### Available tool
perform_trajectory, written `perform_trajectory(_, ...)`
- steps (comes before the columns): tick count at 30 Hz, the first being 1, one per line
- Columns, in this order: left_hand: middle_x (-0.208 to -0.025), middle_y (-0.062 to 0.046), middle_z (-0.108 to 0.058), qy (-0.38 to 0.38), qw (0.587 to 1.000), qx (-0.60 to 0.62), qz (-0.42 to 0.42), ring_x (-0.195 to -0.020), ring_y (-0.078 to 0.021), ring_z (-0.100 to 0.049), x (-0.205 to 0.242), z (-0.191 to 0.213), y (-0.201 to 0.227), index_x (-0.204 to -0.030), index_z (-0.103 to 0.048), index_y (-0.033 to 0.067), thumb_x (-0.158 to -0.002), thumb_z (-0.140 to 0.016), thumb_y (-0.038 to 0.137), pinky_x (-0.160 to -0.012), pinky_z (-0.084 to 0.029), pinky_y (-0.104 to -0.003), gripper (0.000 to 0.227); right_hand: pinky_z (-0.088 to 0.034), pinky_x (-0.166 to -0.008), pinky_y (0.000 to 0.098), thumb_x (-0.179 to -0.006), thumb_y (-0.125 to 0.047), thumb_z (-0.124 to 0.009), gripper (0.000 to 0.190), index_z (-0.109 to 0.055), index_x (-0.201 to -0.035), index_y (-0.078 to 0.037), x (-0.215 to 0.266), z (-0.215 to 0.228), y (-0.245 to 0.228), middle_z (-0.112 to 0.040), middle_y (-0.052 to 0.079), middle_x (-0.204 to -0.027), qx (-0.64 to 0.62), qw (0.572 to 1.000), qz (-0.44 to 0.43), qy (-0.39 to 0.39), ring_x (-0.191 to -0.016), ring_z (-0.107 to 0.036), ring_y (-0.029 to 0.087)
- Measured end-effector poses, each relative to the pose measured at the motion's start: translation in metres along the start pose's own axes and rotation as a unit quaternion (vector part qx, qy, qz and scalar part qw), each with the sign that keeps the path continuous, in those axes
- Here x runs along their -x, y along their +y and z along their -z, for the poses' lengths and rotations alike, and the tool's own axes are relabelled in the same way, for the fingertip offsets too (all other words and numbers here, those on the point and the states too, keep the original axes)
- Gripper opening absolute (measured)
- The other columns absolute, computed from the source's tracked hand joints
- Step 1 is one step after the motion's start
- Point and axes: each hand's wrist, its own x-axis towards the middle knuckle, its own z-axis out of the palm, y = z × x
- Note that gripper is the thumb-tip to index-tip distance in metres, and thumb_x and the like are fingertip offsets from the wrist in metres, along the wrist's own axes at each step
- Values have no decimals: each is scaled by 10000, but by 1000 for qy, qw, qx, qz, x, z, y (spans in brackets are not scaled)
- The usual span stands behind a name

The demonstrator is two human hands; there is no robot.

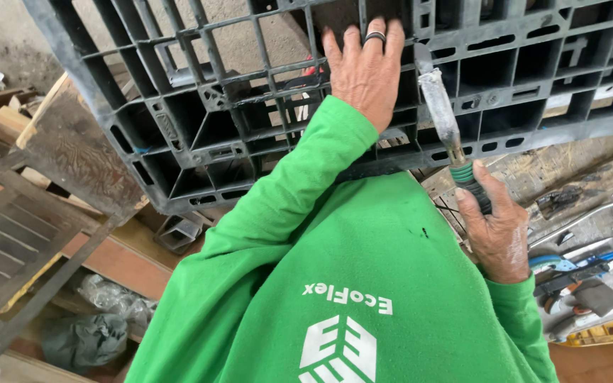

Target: The person uses a soldering iron to melt and fuse sections of a black plastic crate. They repeatedly apply the hot tip to the crate's grid structure and press a small piece of plastic into the molten area to fill gaps. The task continues across multiple sections of the crate.

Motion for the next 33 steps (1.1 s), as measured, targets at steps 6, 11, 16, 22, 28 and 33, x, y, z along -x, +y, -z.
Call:
perform_trajectory(6, -1680, -267, -176, -31, 997, 71, -28, -1583, -508, -127, 55, 33, 21, -1540, -455, -19, -871, -623, 3, -1249, -137, -779, 690, -554, -749, 301, -1044, -176, -712, 486, -588, -1504, -84, -9, 16, 11, -736, 144, -1129, 39, 999, 0, -14, -900, -677, 143)
perform_trajectory(11, -1094, -93, -621, 75, 980, 150, -103, -1051, -247, -603, 102, 54, 6, -1232, -709, 31, -954, -754, 123, -996, -443, -485, 297, -557, -868, 319, -1066, -177, -716, 474, -586, -1509, -72, -13, 25, 19, -728, 160, -1227, 33, 998, 54, -22, -1038, -697, 180)
perform_trajectory(16, -941, -53, -636, 141, 987, 78, 18, -862, -230, -590, 98, 73, -33, -1114, -746, 84, -954, -772, 107, -729, -418, -400, 163, -558, -836, 324, -1045, -164, -721, 479, -591, -1496, -68, -16, 28, 24, -728, 168, -1215, 34, 998, 45, -29, -1015, -704, 189)
perform_trajectory(22, -1026, -106, -637, 155, 983, 55, 86, -941, -254, -613, 75, 89, -72, -1120, -759, 75, -979, -738, 85, -796, -491, -383, 143, -573, -846, 337, -1069, -162, -720, 438, -589, -1476, -67, -17, 30, 30, -730, 163, -1183, 11, 997, 72, -26, -993, -711, 193)
perform_trajectory(28, -1128, -83, -624, 65, 993, 101, 0, -1024, -278, -588, 50, 85, -67, -1146, -764, 93, -972, -796, 144, -889, -503, -419, 185, -569, -714, 361, -1039, -199, -718, 506, -575, -1512, -90, -16, 27, 20, -748, 178, -1109, 40, 998, 36, -24, -875, -732, 239)
perform_trajectory(33, -1352, -121, -518, -14, 988, 107, -111, -1186, -347, -501, 14, 76, -46, -1301, -691, 88, -868, -866, 272, -990, -455, -477, 502, -560, -629, 425, -958, -296, -707, 739, -396, -1540, 37, -11, 18, 6, -720, 248, -1064, 48, 997, -65, 0, -788, -731, 337)
